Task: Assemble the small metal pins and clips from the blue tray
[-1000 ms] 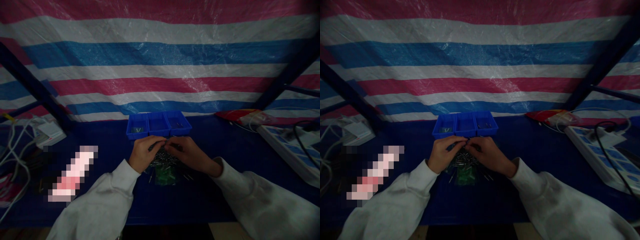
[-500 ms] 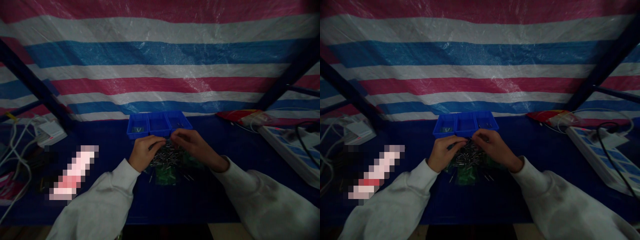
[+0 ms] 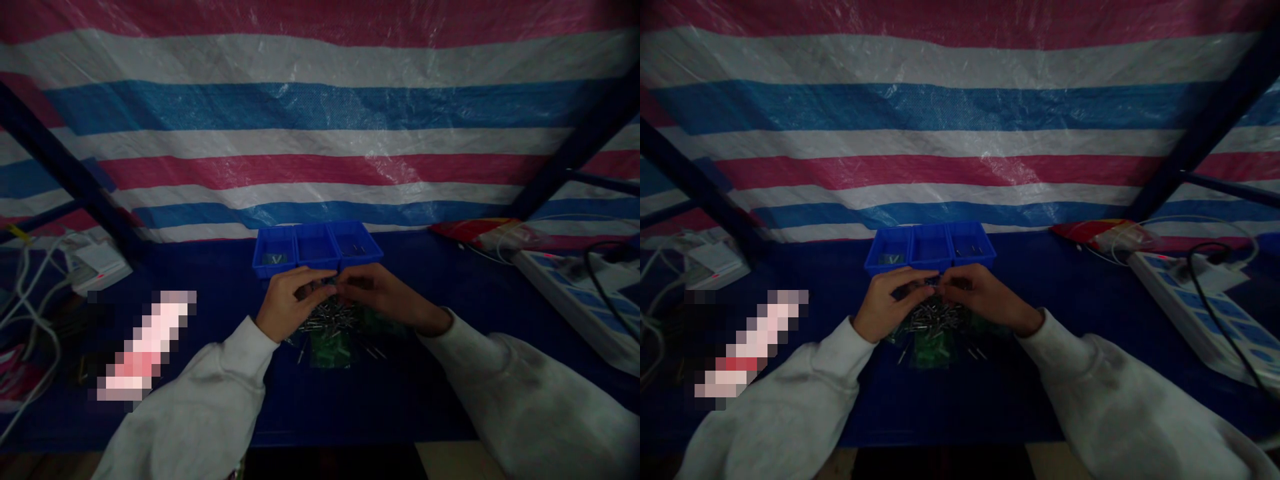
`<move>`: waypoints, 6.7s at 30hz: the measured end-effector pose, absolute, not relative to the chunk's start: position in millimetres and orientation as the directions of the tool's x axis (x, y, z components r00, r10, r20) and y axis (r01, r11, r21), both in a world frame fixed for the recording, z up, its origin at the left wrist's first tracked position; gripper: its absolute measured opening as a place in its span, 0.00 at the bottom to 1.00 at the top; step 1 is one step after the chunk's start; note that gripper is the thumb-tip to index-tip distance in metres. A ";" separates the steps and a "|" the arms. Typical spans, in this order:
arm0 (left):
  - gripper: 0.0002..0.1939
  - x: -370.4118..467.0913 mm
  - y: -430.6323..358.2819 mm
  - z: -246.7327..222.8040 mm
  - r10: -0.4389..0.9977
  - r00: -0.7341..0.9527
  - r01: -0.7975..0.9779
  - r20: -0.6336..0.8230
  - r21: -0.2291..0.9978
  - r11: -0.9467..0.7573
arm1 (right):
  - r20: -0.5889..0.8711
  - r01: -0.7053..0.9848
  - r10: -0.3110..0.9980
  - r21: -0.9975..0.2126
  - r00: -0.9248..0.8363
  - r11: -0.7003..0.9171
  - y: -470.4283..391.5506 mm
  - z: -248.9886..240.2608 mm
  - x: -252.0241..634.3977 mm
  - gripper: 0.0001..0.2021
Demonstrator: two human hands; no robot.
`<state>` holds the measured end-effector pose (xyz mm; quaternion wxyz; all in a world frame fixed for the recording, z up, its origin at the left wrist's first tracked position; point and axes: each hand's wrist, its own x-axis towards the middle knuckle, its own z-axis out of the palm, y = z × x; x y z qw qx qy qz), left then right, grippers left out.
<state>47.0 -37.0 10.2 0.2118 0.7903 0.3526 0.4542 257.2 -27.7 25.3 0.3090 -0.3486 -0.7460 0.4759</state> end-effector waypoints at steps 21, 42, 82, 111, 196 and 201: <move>0.11 37.8 -30.7 1.0 0.724 0.470 0.711 0.505 0.269 -0.649 | 0.227 0.635 0.830 -0.552 -0.509 0.540 -10.6 15.7 274.1 0.07; 0.10 39.7 -30.0 -4.1 0.729 0.573 0.690 0.375 0.259 -0.676 | 0.326 0.678 0.784 -0.395 -0.528 0.621 -19.2 11.0 260.5 0.05; 0.08 40.4 -31.6 -5.5 0.529 0.514 0.550 0.675 0.214 -0.807 | 0.294 0.502 0.842 -0.697 -0.452 0.513 -44.4 14.5 243.9 0.07; 0.04 46.9 -37.2 5.7 0.615 0.397 0.398 0.681 0.476 -0.784 | 0.310 0.456 0.848 -0.736 -0.430 0.501 -42.2 16.4 243.7 0.06; 0.09 36.9 -29.4 -1.5 0.711 0.577 0.720 0.403 0.160 -0.675 | 0.296 0.663 0.695 -0.215 -0.656 0.717 -33.9 -3.5 246.3 0.19; 0.09 37.3 -30.0 -2.5 0.717 0.574 0.722 0.395 0.170 -0.671 | 0.277 0.679 0.692 -0.156 -0.667 0.717 -30.9 -6.0 247.9 0.18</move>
